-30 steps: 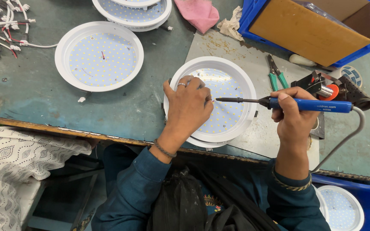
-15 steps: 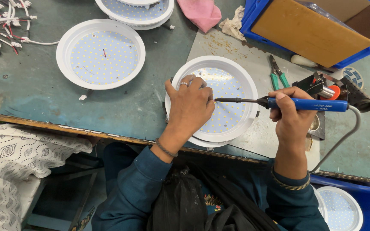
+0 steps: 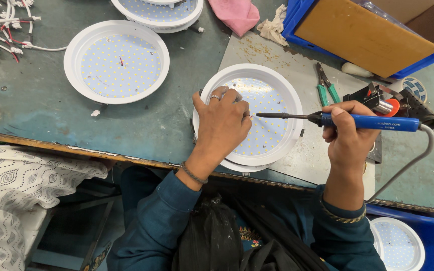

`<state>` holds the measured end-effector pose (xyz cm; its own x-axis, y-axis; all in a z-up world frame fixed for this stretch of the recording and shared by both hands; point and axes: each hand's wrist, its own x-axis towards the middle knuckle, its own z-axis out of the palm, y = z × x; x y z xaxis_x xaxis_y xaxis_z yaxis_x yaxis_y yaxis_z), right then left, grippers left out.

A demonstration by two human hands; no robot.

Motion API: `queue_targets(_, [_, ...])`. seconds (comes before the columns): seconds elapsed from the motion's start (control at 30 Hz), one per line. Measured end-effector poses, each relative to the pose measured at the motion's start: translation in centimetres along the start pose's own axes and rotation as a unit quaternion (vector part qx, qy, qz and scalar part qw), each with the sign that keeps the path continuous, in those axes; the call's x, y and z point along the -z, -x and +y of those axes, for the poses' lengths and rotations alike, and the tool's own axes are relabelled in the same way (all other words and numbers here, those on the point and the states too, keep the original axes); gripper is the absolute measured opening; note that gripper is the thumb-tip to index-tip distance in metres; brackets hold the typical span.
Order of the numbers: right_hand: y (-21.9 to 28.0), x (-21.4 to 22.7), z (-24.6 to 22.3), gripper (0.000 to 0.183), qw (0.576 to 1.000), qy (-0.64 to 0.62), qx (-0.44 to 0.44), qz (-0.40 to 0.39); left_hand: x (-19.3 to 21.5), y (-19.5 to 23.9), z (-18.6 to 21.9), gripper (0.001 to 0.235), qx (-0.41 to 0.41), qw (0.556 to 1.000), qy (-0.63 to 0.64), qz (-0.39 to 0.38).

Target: The person uses a soldering iron to attach wires to the terminals of circular LED light panels. They work on multiple units sequentially, moving finished panels aside and bringing new ones into the workspace.

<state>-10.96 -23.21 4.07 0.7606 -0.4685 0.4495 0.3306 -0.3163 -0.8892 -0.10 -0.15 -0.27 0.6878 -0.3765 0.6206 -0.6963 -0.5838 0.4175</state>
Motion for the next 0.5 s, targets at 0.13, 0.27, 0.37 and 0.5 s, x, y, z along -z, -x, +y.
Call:
queue_targets(0.13, [-0.1,0.1,0.4,0.019,1.000,-0.017,0.009,-0.004,0.3,0.0,0.1,0.008,0.005,1.000,0.003,-0.001])
queue_targets(0.27, [1.7,-1.5,1.1,0.026,0.994,-0.075,0.076,0.037,-0.1,0.1,-0.1,0.008,0.012,1.000,0.010,-0.018])
queue_targets(0.37, [5.6,-5.0,2.5,0.037,0.979,-0.095,0.171,0.055,-0.3,0.1,-0.2,0.010,0.022,0.999,0.023,-0.035])
queue_targets(0.5, [9.0,-7.3,3.9,0.038,0.971,0.033,0.236,0.024,2.3,1.2,-0.4,0.017,0.015,0.995,0.065,-0.074])
